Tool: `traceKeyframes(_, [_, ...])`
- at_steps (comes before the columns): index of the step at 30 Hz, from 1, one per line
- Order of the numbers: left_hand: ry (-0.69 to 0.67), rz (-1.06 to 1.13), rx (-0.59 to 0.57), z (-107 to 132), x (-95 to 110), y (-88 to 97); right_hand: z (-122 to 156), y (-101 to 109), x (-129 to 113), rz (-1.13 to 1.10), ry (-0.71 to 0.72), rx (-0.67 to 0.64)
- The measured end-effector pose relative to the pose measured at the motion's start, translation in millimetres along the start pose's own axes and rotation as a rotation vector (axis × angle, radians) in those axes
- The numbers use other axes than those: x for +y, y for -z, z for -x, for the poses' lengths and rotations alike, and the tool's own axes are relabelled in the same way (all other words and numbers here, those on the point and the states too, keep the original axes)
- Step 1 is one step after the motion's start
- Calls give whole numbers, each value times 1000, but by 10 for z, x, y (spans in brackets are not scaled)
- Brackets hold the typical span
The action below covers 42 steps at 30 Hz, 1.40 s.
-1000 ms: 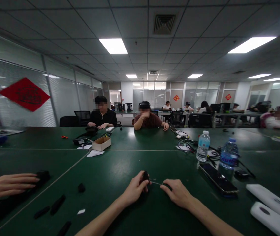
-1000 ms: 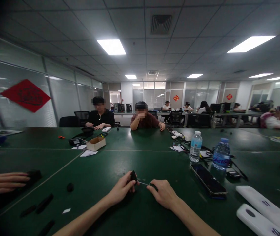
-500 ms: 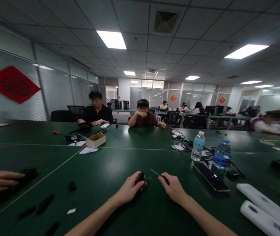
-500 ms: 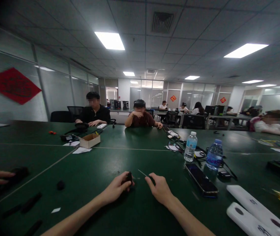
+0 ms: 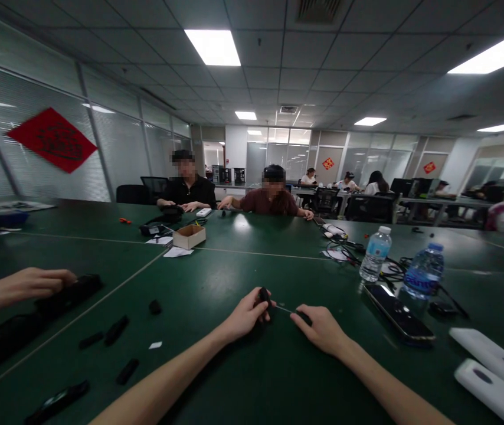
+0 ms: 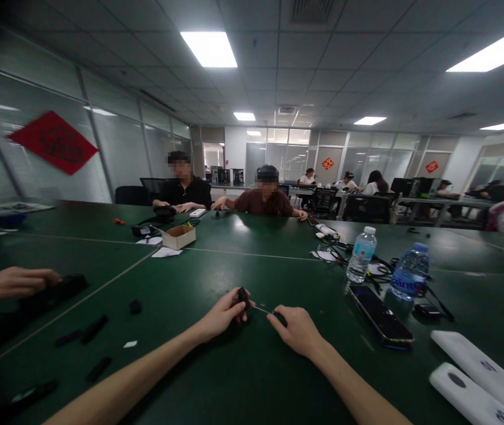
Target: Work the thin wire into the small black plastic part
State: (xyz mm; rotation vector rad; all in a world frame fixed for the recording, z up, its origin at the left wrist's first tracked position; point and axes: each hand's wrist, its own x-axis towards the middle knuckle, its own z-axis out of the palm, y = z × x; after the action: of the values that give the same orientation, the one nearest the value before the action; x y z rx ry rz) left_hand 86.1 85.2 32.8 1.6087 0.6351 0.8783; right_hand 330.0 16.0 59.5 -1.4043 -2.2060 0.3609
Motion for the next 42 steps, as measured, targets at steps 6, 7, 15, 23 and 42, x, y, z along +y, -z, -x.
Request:
traceKeyframes(6, [-2,-11,-14,13,29,-19,1,-7,-1,6,11,8])
traceKeyframes(7, [-1,-20,-10,12,30,-23,0,-8,0,10,11,10])
traceKeyframes(15, [-37,-86,-43,16,52,-39,9,15,-14,33,21,18])
traceKeyframes(23, [-44,-154,-35,22,82,-62,11,17,-20,67,28,39])
traceKeyframes(42, [-59,-246,-43,62,173,-98,26,-7,22,73,47,56])
